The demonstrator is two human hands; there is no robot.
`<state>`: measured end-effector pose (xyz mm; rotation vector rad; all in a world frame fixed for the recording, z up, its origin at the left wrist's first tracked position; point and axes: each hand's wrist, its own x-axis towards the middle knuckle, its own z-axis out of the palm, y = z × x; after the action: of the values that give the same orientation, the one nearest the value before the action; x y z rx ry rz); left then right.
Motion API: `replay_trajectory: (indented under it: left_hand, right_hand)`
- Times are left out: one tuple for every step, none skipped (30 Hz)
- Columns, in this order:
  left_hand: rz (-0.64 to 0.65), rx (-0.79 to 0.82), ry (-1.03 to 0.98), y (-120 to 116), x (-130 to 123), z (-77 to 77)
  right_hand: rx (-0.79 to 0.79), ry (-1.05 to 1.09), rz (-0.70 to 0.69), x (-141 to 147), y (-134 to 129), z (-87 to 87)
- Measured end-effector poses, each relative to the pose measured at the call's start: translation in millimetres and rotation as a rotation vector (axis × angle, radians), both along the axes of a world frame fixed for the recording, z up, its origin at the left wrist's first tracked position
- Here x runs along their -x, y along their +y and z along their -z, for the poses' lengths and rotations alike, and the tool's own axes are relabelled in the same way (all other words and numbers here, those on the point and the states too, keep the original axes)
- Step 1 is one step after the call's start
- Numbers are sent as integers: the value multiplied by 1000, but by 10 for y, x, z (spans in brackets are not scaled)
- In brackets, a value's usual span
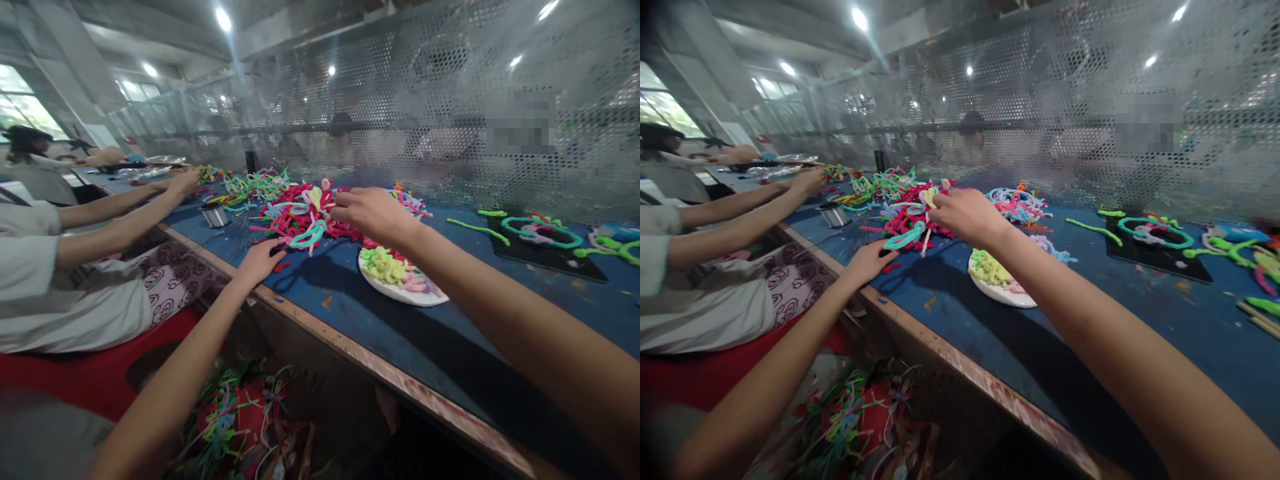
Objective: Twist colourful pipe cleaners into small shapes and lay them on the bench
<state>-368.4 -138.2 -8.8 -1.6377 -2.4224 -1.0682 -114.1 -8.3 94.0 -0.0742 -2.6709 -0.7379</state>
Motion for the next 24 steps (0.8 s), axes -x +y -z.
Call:
replay_trajectory:
  left_hand:
    - [8,25,34,-1,-3,22]
    - [16,43,65,-2,-8,38]
    - [22,54,92,-4,-14,48]
    - [26,60,116,-9,-20,54]
    - [26,62,136,-16,-25,55]
    - [23,59,152,-25,-30,54]
    - [16,53,165,-36,-32,52]
    - [7,45,175,-48,-33,50]
    - [-4,36,181,-60,-32,48]
    - [-16,25,184,-70,-30,47]
    - [-29,13,183,-79,-26,47]
    - [-43,0,179,-86,-22,48]
    - [-56,-11,172,-90,-18,48]
    - [-69,-22,165,-93,-15,47]
    - [-80,-31,157,-96,-13,45]
    - [-88,-39,149,-98,-13,42]
    - [-95,-48,142,-102,-16,38]
    - [-100,-59,137,-109,-21,33]
    - [-106,-74,132,-119,-30,27]
    - [-113,-96,129,-132,-43,19]
    - [-124,-125,125,-149,-60,10]
    - [-138,-163,120,-166,-82,-1]
    - [-154,-207,114,-182,-112,-15]
    - [-168,-254,105,-194,-149,-32]
  right_hand:
    - [-15,29,10,-24,-1,-39]
    - [-32,59,14,-47,0,-79]
    - [-47,88,11,-65,2,-120]
    - [-57,116,0,-74,5,-162]
    - [-58,142,-18,-73,7,-203]
    - [-54,166,-41,-59,8,-240]
    - [-47,184,-66,-33,10,-271]
    - [-37,195,-91,6,12,-292]
    - [-22,200,-110,55,17,-297]
    - [5,191,-119,113,26,-286]
    - [40,167,-121,175,41,-254]
    - [79,135,-118,238,62,-200]
    - [124,93,-110,300,89,-126]
    - [156,51,-103,356,120,-32]
    - [175,15,-99,405,154,76]
    - [193,-19,-92,446,187,192]
    - [213,-53,-83,479,219,310]
    - [232,-91,-75,505,247,422]
    - [251,-126,-66,524,271,521]
    - [271,-156,-56,538,291,603]
    - [293,-184,-47,547,308,663]
    - [317,-203,-36,551,322,701]
    - [343,-216,-25,551,335,715]
    - [373,-222,-14,544,346,709]
